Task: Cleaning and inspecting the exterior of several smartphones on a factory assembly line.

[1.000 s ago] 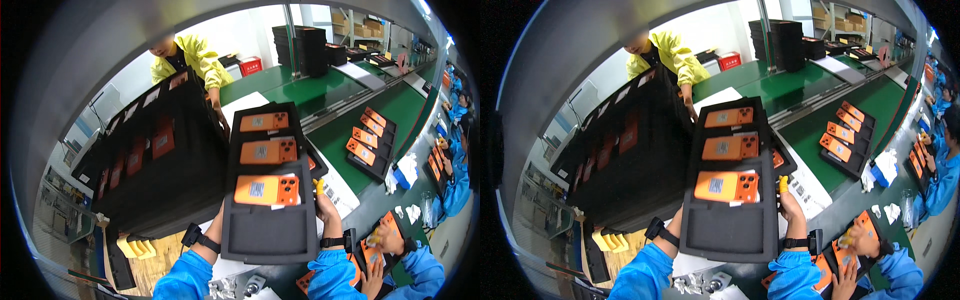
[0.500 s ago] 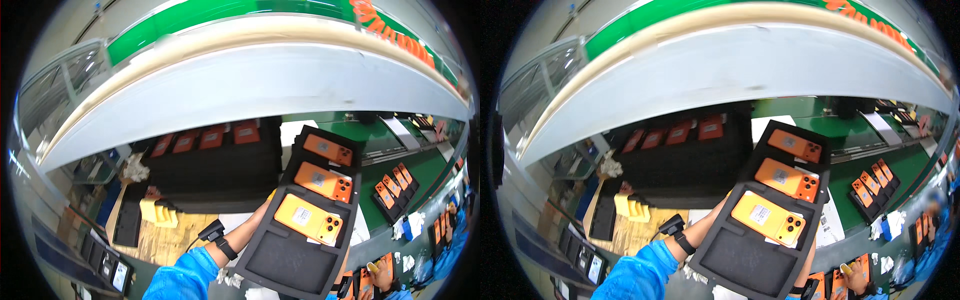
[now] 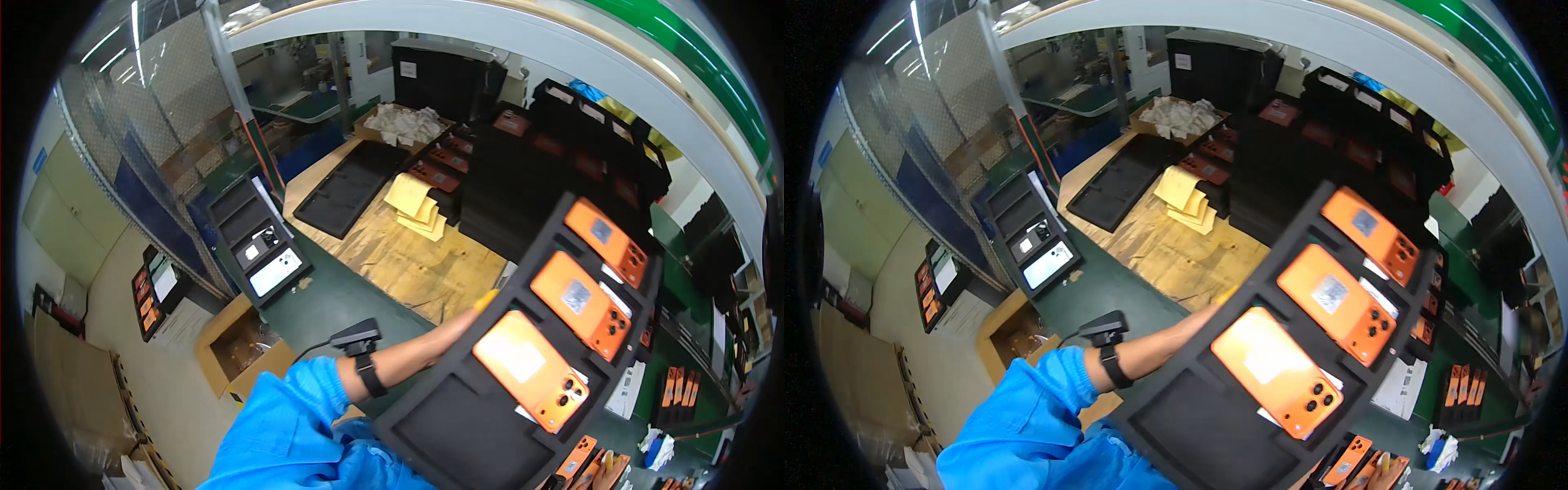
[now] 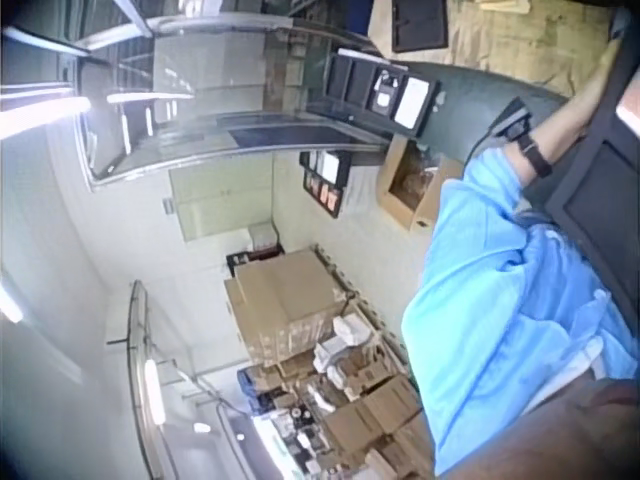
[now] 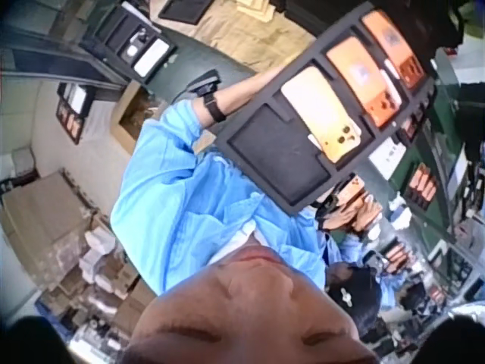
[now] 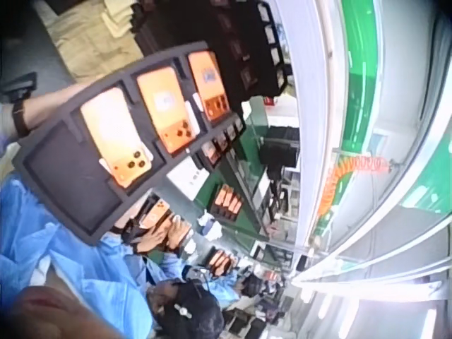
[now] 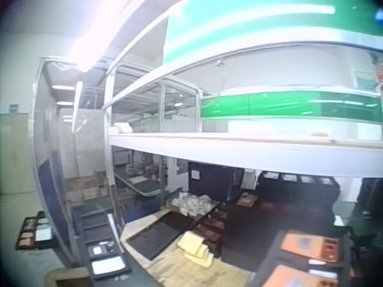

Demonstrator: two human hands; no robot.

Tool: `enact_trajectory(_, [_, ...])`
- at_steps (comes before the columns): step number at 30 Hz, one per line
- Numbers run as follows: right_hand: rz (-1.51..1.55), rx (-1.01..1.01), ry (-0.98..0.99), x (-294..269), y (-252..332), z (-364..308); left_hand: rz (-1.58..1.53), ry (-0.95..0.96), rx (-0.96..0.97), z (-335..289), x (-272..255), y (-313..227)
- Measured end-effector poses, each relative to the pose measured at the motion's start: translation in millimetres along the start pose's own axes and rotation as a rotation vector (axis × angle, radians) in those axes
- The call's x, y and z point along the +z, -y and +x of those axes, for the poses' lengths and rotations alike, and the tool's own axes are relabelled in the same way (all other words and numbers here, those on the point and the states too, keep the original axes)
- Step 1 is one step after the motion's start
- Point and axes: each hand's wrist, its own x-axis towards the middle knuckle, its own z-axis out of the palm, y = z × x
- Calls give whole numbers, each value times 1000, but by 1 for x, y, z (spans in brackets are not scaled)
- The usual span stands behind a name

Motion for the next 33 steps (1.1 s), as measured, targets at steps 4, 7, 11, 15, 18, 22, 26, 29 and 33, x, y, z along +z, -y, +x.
enact_trajectory(4, [-47,99,232,86,-36,7,-140,-214,58,-51,-60,1])
enact_trajectory(7, [-75,180,431,162,-76,16,-246,-371,106,-78,-101,8])
enact_trajectory(11, [-112,268,656,256,-137,30,-370,-574,183,-112,-146,25])
enact_trajectory(15, [-133,308,743,310,-181,44,-486,-697,200,-120,-173,49])
enact_trajectory(18, [-127,344,767,334,-208,49,-555,-781,209,-124,-185,69])
enact_trajectory(22, [-139,296,868,348,-229,56,-619,-842,204,-118,-191,80])
enact_trajectory(26, [-151,265,911,347,-243,61,-633,-875,201,-111,-197,76])
enact_trajectory(29, [-295,154,885,346,-246,58,-642,-895,201,-112,-195,80])
enact_trajectory(33, [-392,-27,769,346,-222,47,-619,-875,192,-106,-195,76])
